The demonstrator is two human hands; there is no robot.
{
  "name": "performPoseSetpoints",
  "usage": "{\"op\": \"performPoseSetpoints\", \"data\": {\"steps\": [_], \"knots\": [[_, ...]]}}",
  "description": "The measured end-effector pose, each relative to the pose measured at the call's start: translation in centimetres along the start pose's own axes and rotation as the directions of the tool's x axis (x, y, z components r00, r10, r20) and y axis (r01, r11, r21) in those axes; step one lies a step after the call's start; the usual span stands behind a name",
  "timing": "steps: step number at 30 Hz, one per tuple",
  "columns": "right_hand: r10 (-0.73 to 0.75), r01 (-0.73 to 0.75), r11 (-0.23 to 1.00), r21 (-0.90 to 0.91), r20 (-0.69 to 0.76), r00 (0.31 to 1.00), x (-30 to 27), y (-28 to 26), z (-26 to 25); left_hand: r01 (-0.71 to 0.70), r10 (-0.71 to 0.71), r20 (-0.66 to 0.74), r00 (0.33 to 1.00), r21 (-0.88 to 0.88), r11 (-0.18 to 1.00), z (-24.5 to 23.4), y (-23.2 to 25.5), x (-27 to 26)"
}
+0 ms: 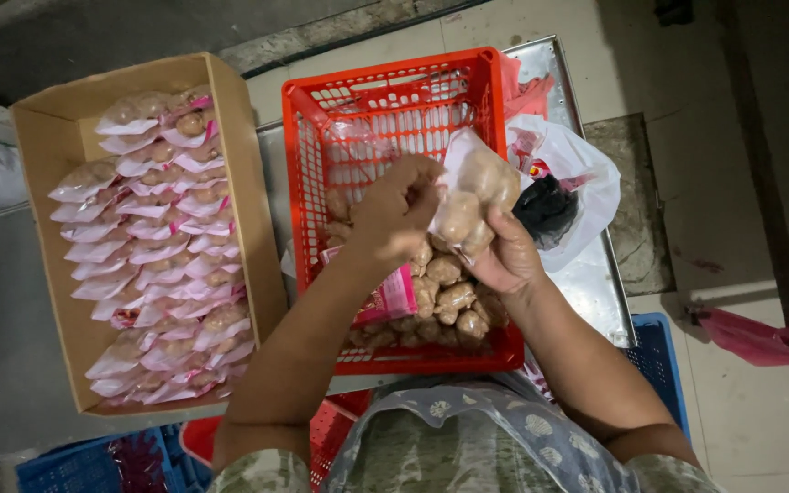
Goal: The person is putting individual food items from a red crate into small plastic bags and then placing the bags into a cardboard box.
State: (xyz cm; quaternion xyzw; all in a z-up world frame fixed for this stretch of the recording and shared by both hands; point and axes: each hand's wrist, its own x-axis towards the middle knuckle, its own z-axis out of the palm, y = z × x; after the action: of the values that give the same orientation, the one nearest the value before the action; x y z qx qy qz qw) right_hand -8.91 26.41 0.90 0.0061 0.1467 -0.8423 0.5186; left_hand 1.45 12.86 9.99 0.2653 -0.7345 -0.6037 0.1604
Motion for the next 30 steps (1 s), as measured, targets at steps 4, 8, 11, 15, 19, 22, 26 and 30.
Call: {"op": "performPoseSetpoints", "data": {"steps": [4,8,11,15,19,22,26,30], "knots": [[0.028,-0.028,1.0,0.0,0.032,0.999,-0.2,0.2,-0.4,-0.041,0.032,-0.148,0.988,-0.063,0.997,-1.3,0.8,0.6],[0.042,-0.041,0.998,-0.038,0.015,0.999,0.1,0.4,-3.9,-0.054,0.063,-0.165,0.984,0.061,0.997,-2.3,1.9,0.8],[0.046,-0.044,0.997,-0.064,0.028,0.999,0.3,0.2,-3.4,0.032,-0.029,-0.053,0.998,0.057,0.998,-2.5,1.7,0.7],[0.058,-0.055,0.995,-0.087,0.026,0.998,-0.5,0.3,-1.4,0.086,-0.078,0.089,0.993,-0.093,0.992,-2.0,-1.9,1.8],[0.141,-0.137,0.99,-0.04,0.109,0.984,0.0,0.3,-4.4,0.107,-0.105,0.019,0.994,-0.251,0.962,-2.1,0.0,1.1],[0.152,-0.149,0.988,-0.04,0.124,0.981,0.0,0.1,-4.8,0.15,-0.153,0.023,0.988,-0.389,0.909,-2.7,1.6,0.8],[0.168,-0.166,0.986,-0.024,0.12,0.978,0.2,0.3,-5.0,0.011,-0.003,0.034,0.999,-0.226,0.974,-3.3,4.5,-0.3],[0.172,-0.169,0.985,-0.032,0.207,0.963,1.6,0.2,-1.1,-0.124,0.032,0.288,0.957,0.304,0.945,-3.1,9.6,-1.0]]}}
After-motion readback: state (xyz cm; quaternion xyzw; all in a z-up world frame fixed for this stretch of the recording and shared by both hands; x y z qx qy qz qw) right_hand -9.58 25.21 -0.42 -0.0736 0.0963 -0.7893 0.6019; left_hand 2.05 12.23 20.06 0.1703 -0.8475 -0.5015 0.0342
